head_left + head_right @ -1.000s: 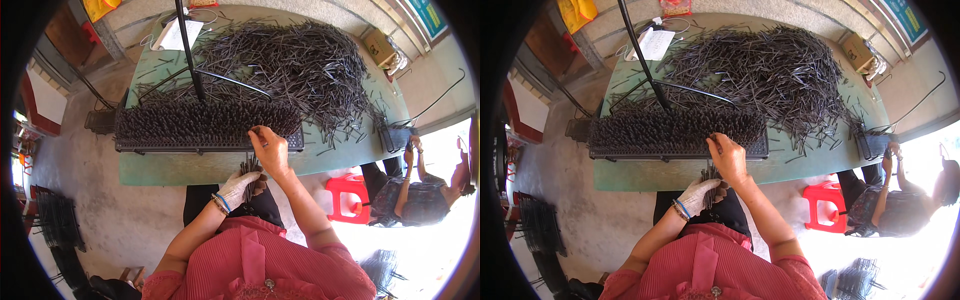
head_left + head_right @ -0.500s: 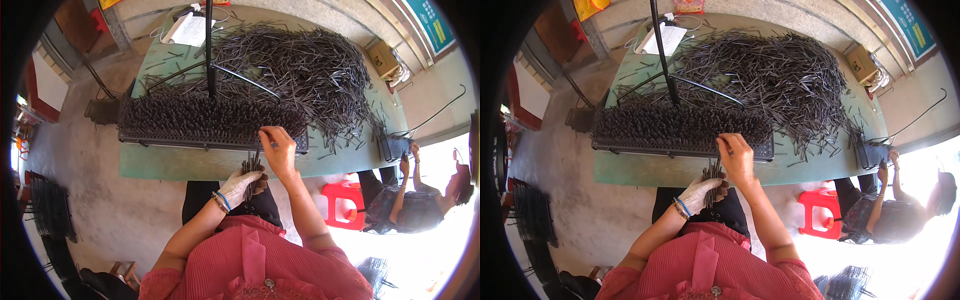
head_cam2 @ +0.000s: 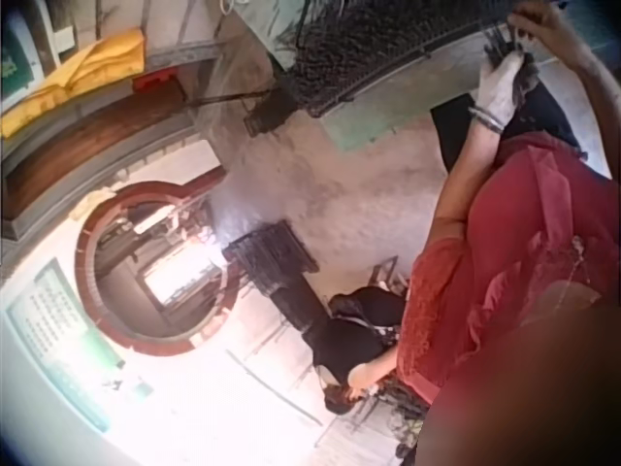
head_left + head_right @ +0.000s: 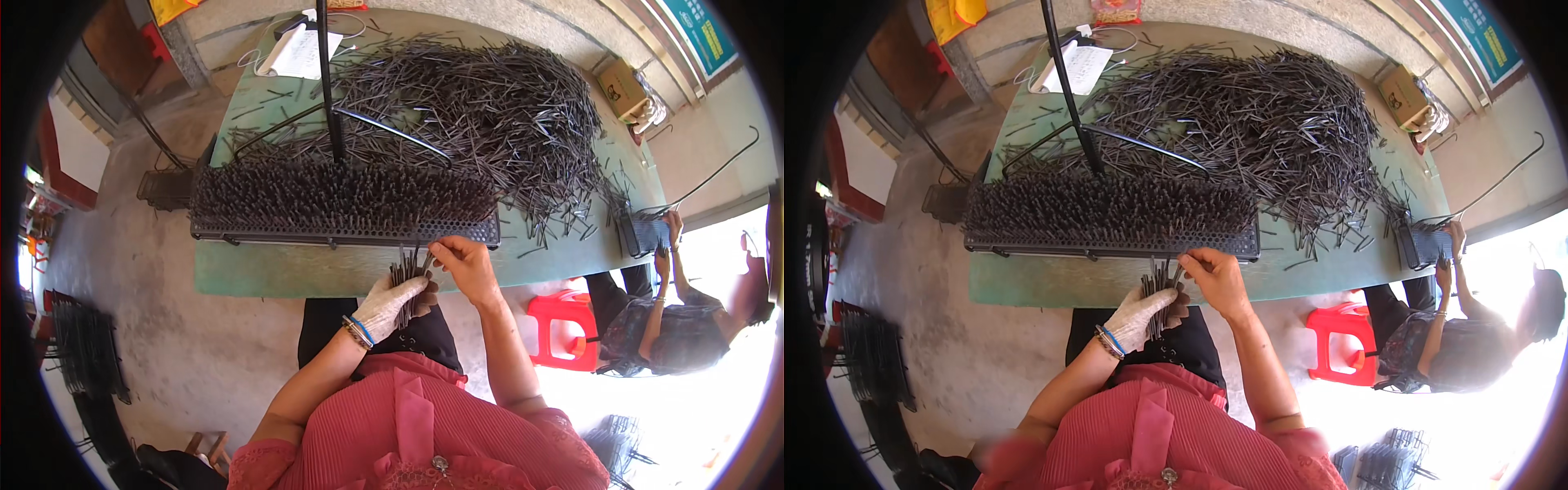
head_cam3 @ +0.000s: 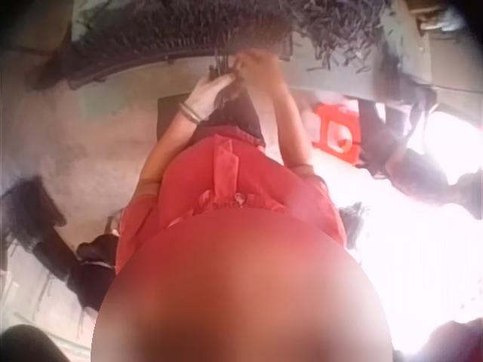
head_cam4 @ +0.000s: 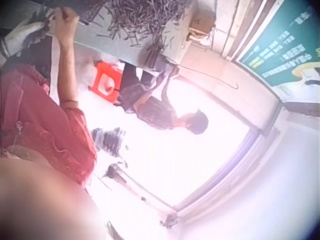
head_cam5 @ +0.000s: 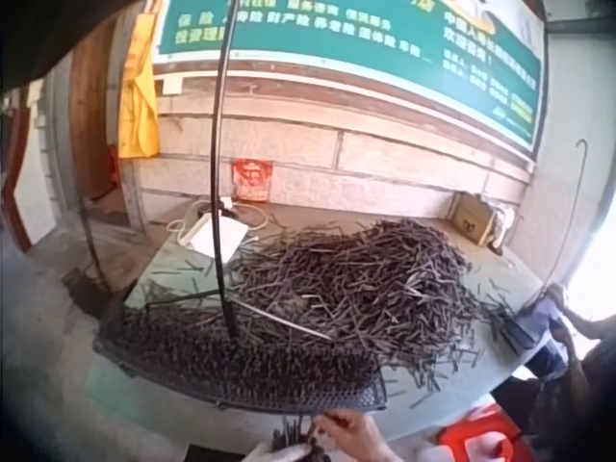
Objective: Inserting thin wires into a brush base for manufacturing.
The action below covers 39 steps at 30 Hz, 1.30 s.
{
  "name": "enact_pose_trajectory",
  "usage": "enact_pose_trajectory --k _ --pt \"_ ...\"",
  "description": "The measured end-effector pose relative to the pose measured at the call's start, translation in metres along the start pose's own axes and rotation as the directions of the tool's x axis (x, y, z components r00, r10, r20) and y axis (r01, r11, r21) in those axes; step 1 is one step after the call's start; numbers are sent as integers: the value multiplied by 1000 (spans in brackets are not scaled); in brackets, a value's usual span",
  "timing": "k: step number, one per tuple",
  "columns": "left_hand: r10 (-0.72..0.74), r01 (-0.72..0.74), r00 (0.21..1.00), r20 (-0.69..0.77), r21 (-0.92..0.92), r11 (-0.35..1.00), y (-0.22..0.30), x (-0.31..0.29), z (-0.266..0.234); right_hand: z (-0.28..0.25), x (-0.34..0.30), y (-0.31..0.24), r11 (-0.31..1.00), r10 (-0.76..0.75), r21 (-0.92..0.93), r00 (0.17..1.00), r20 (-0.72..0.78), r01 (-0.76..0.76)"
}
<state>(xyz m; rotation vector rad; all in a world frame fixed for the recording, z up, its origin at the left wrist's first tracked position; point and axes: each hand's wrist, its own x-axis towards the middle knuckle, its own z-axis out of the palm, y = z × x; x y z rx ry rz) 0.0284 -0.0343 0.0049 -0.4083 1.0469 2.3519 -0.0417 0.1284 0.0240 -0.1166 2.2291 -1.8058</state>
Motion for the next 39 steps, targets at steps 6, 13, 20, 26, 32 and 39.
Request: enact_pose_trajectory --k 6,13,20,26,32,39 --pt "-8 9 997 -72 3 1000 -4 3 1 -10 12 -18 990 -102 83 982 -161 117" --pt "-41 42 995 -88 19 999 -8 5 2 -18 48 -18 865 -491 -171 867 -84 473" --pt "-59 59 995 -77 1 998 -11 6 -2 -14 50 -9 890 -456 -54 884 -104 453" --pt "-73 73 994 -76 -14 997 -11 8 0 -10 49 -6 902 -431 -30 891 -143 431" --pt "-69 68 995 -66 -24 997 -12 9 -2 -2 47 -6 896 -445 -103 877 -184 432" --pt "-58 56 997 -45 -45 997 -11 8 -2 2 44 0 882 -467 -78 835 -291 465"
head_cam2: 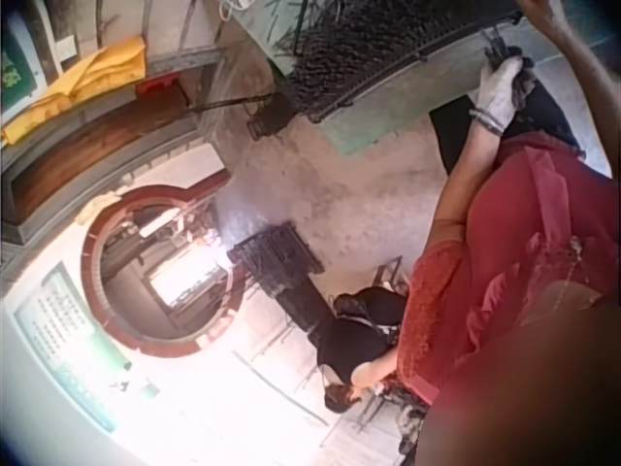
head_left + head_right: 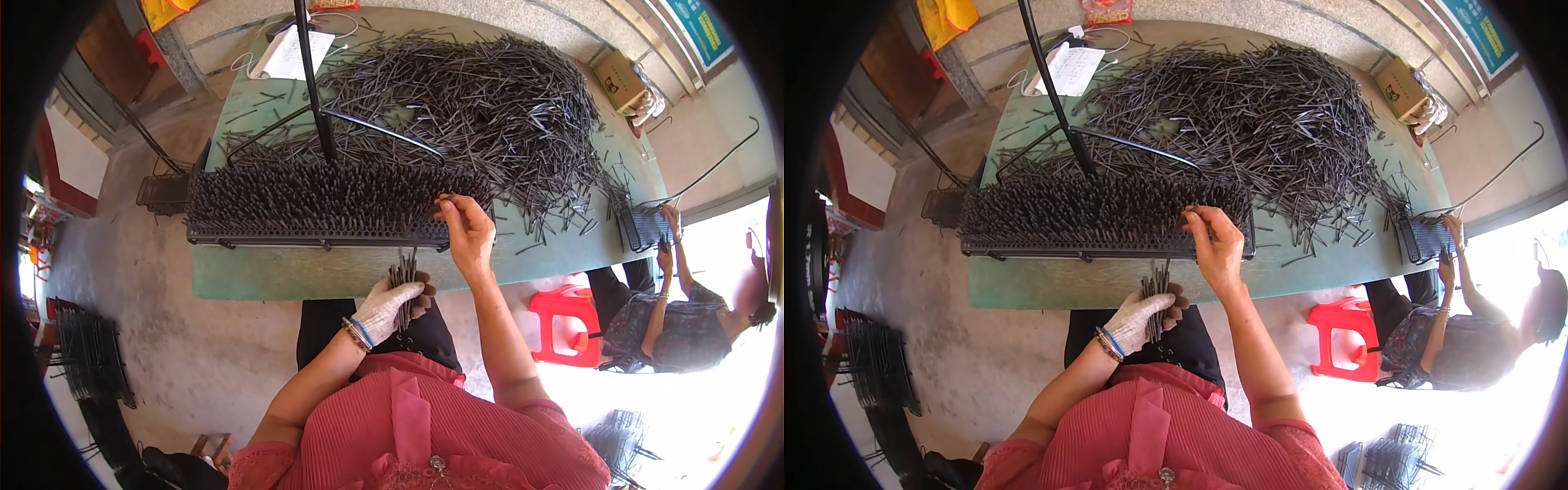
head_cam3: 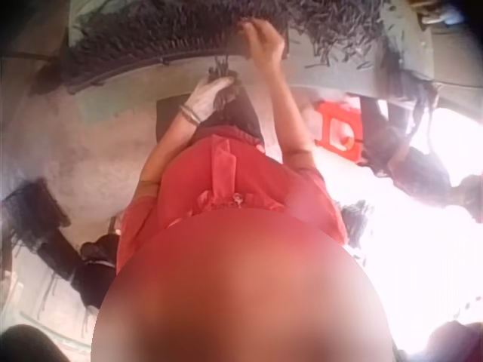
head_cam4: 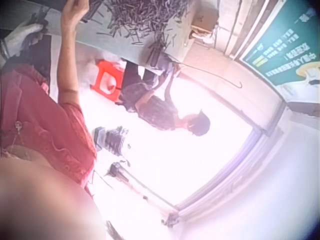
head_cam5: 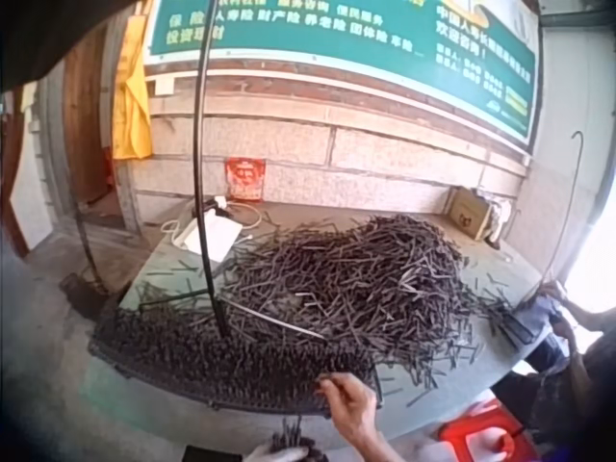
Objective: Inserting thin wires into a brush base for manufacturing.
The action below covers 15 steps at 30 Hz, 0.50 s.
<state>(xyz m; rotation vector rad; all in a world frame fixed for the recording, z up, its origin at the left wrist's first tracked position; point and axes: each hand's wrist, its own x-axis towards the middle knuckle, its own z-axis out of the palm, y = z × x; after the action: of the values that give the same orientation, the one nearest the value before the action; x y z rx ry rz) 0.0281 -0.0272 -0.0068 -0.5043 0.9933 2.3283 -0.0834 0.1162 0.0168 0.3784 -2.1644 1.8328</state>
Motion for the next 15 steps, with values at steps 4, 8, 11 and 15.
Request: enact_pose_trajectory --k 4,8,11,15 --pt "-24 25 999 23 -23 999 -1 1 -2 1 -6 5 1000 20 0 1000 5 -20" --pt "-37 38 998 45 -42 998 -3 2 -3 9 -14 10 999 28 -17 1000 -10 -28" --pt "-37 39 998 48 -35 999 -2 2 -4 11 -17 14 998 54 36 998 -17 -53" --pt "-32 33 999 25 -21 999 -1 2 -3 10 -19 19 998 35 57 997 -62 -31"
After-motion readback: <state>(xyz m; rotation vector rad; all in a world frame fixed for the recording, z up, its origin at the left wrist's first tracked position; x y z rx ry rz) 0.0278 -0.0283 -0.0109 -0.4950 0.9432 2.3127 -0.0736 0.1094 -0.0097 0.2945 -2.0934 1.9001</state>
